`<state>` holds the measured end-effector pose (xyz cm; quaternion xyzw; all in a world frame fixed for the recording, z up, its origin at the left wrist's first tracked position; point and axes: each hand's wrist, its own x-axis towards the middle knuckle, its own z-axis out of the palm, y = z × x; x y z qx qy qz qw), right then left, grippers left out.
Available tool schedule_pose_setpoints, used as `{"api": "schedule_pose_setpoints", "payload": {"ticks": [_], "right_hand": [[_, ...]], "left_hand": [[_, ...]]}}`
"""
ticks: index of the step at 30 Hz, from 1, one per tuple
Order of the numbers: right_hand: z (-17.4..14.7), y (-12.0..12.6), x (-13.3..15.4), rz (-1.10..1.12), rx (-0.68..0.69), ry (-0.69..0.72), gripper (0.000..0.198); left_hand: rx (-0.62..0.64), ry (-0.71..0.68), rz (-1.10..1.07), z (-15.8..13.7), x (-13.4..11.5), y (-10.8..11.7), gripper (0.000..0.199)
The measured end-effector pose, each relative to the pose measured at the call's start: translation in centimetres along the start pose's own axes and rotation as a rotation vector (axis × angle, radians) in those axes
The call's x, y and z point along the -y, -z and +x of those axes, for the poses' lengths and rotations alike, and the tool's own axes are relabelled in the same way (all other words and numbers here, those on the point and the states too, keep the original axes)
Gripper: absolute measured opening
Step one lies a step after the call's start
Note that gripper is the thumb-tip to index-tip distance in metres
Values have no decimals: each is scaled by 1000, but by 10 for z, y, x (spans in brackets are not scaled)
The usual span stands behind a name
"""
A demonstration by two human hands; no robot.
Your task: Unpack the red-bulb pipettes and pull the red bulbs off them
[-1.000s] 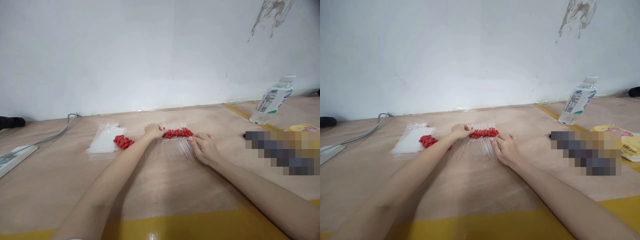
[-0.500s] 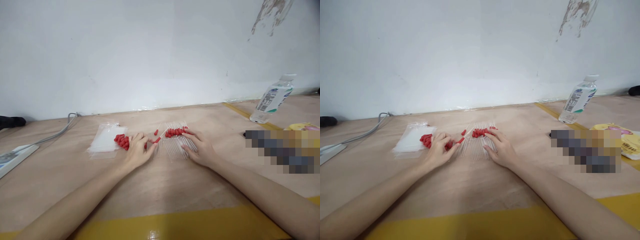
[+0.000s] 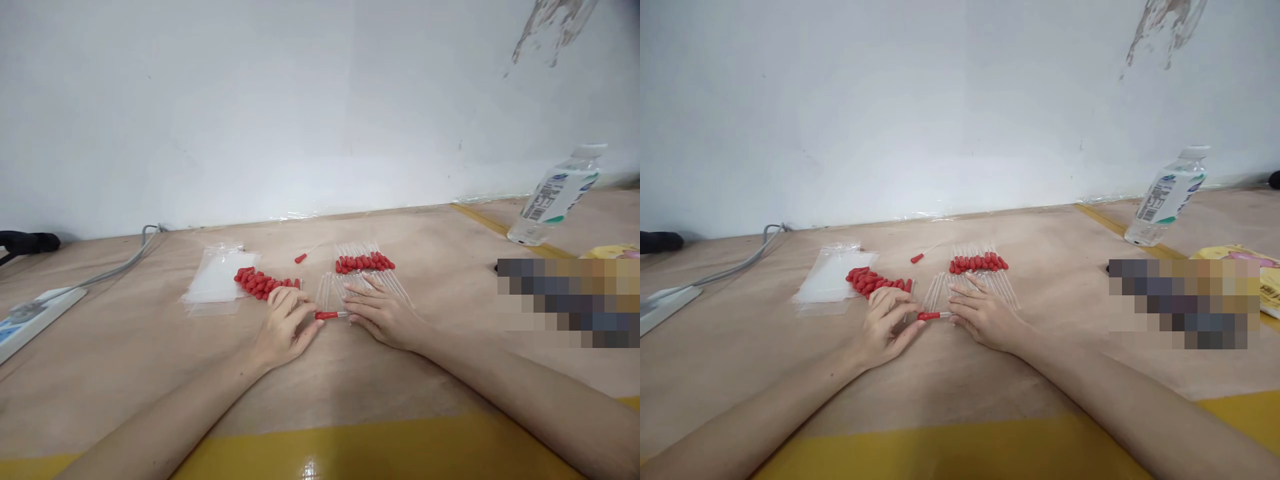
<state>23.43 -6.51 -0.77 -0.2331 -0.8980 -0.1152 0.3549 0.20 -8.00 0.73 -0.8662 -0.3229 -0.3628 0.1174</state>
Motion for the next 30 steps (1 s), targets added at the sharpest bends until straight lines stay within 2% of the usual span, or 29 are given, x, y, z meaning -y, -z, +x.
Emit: {"api": "schedule_pose_setpoints", "payload": {"ticks": [2, 4, 9, 17, 25, 30], "right_hand": [[1, -1, 1, 19, -2, 11, 22], [1, -1, 3, 37, 1, 21, 22], [3, -2, 7, 73, 24, 11, 26], [4, -1, 12, 82, -4, 100, 22], [5, 4, 16, 20, -69, 208, 16], [0, 8, 15, -11, -53, 276, 18]], "left_hand": [[38, -8, -70, 2, -3, -3, 33], [85, -51, -117, 5, -5, -7, 38], [72, -110, -110, 4, -8, -17, 15], [75, -169, -97, 3, -12, -11, 11], [128, -159, -159, 1, -17, -5, 10], [152, -134, -193, -3, -17, -4, 10]]}}
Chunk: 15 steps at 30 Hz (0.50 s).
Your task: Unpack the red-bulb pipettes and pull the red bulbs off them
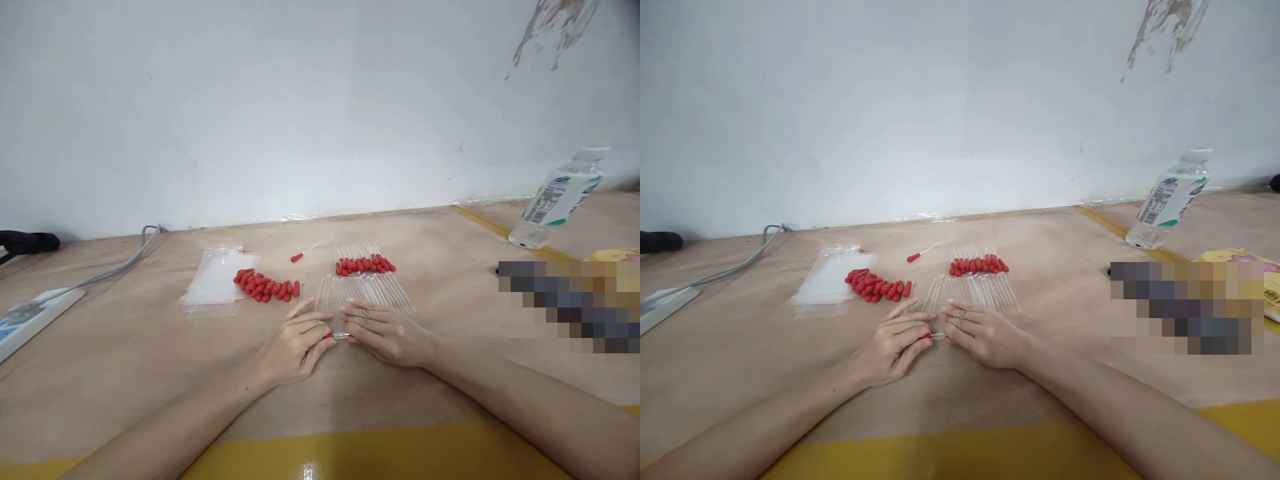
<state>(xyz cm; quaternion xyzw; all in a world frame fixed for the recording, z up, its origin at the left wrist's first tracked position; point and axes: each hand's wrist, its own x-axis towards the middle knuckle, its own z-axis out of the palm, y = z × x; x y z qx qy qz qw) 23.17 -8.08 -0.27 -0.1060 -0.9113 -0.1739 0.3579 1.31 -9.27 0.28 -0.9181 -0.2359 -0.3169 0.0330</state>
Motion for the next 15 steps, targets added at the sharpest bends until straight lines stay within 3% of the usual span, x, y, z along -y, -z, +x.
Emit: {"api": "schedule_pose_setpoints", "payload": {"ticks": [4, 11, 15], "right_hand": [[-16, 10, -13, -10, -28, -77, 25], [-28, 19, -39, -264, -56, -572, 23], [-26, 13, -41, -245, 0, -718, 30]], "left_hand": [[-26, 62, 19, -10, 10, 10, 12], [-163, 280, 192, -5, 32, 26, 20], [-121, 384, 236, 4, 34, 24, 26]]}}
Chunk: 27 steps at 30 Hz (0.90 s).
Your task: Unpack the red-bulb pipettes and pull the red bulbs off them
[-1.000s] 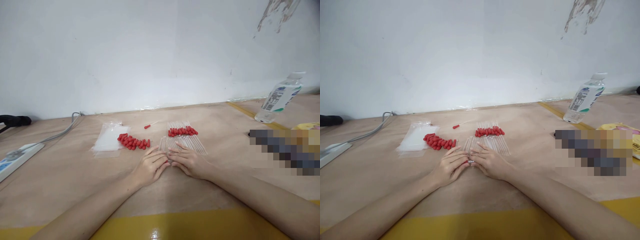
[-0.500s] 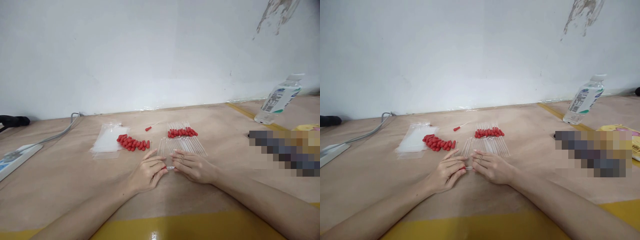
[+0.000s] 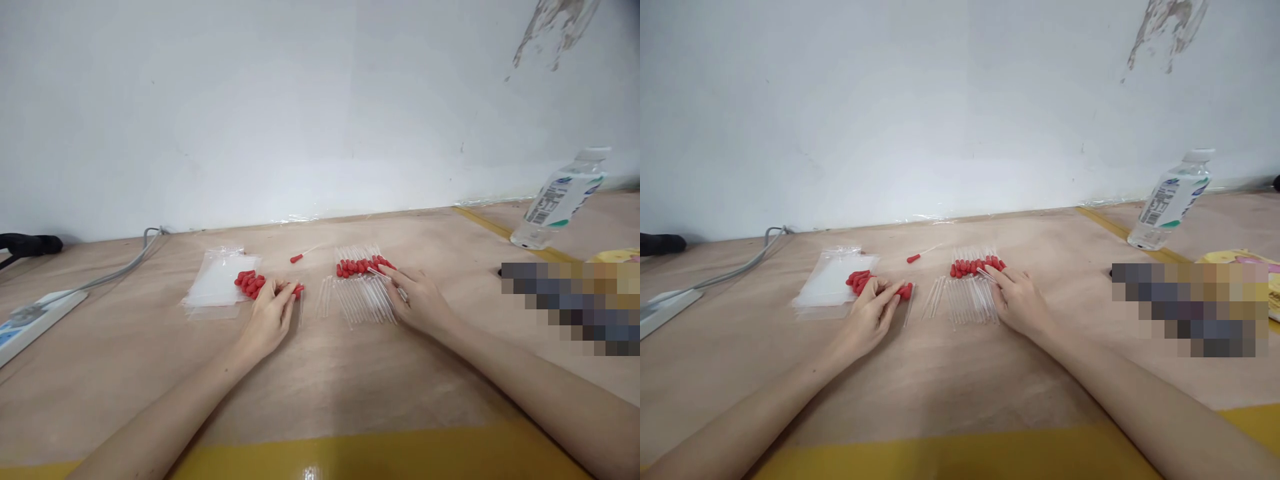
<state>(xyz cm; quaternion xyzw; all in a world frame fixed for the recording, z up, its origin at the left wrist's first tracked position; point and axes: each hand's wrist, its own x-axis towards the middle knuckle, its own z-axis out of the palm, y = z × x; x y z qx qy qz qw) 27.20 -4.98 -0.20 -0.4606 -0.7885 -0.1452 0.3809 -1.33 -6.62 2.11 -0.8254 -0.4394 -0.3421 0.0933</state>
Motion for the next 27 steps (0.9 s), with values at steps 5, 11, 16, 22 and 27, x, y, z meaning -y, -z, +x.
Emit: {"api": "schedule_pose_setpoints", "payload": {"ticks": [5, 11, 16, 22, 27], "right_hand": [[1, -2, 0, 61, 2, -51, 15], [0, -5, 1, -14, 32, -5, 16], [-2, -7, 4, -29, 67, 34, 18], [-2, -4, 8, -70, 103, 41, 22], [-2, -2, 9, -67, 98, 42, 28]], "left_hand": [[-35, 40, 25, 0, 10, -6, 18], [-52, 21, 166, 4, 23, -4, 13], [-126, 124, 254, 12, 38, 13, 13], [-156, 403, 171, 15, 72, 36, 22], [-149, 572, 115, 14, 90, 36, 28]]}}
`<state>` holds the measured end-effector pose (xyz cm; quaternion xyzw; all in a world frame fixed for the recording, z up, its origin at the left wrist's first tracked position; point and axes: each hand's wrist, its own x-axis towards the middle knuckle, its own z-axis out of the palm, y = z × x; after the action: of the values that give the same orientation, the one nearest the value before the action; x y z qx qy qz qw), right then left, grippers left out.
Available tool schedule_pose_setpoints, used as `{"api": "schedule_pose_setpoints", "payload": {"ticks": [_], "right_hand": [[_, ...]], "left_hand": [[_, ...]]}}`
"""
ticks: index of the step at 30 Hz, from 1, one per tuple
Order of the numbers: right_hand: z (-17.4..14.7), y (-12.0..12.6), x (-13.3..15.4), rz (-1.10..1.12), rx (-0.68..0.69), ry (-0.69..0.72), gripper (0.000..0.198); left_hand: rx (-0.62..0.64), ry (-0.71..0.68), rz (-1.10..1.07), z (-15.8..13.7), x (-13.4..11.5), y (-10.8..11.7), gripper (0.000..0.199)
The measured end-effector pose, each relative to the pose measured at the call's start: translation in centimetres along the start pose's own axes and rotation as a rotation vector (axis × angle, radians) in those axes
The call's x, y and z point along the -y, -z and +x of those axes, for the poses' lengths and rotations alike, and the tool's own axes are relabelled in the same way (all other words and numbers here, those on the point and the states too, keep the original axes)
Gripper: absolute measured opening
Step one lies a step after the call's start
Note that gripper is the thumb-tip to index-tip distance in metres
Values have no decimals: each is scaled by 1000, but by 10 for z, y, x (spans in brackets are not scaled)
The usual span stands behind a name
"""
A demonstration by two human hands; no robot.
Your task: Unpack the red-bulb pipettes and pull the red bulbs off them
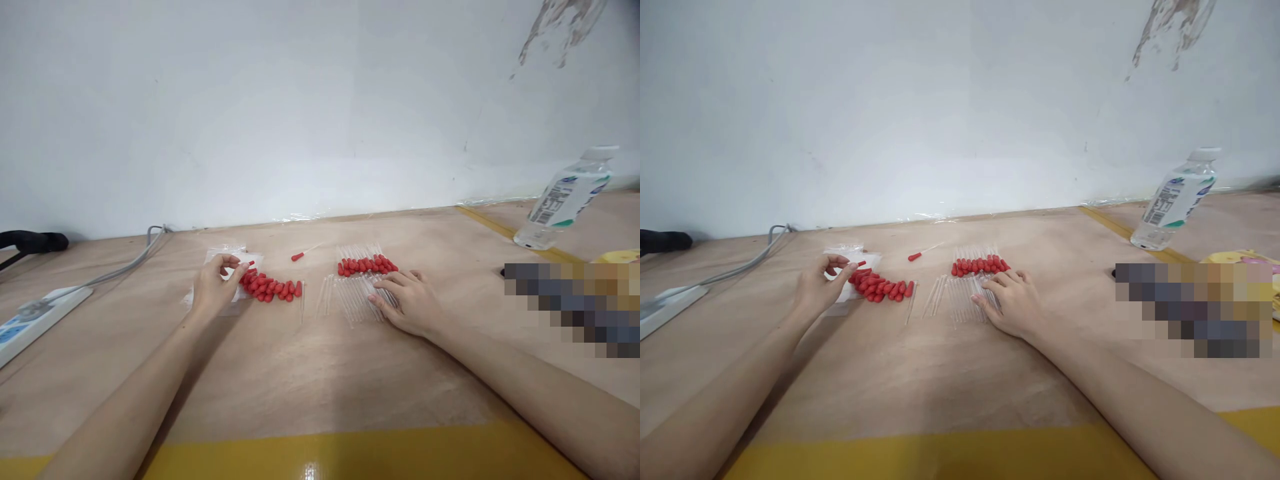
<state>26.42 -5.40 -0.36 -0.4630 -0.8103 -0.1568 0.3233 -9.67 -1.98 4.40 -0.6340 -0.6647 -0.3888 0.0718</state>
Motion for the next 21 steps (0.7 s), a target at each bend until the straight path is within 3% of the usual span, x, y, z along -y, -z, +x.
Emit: {"api": "schedule_pose_setpoints", "payload": {"ticks": [6, 15, 18, 21], "right_hand": [[0, 1, 1, 12, -30, -10, 27], [0, -2, -1, 14, -56, -4, 25], [1, -1, 0, 18, -52, -3, 25], [1, 1, 1, 22, -44, -5, 26]], "left_hand": [[101, -7, 28, -1, 2, -6, 28], [-18, 78, 42, 13, 3, 11, 28], [62, 21, 65, 27, -6, 7, 26], [278, -66, 158, 49, -23, -10, 27]]}}
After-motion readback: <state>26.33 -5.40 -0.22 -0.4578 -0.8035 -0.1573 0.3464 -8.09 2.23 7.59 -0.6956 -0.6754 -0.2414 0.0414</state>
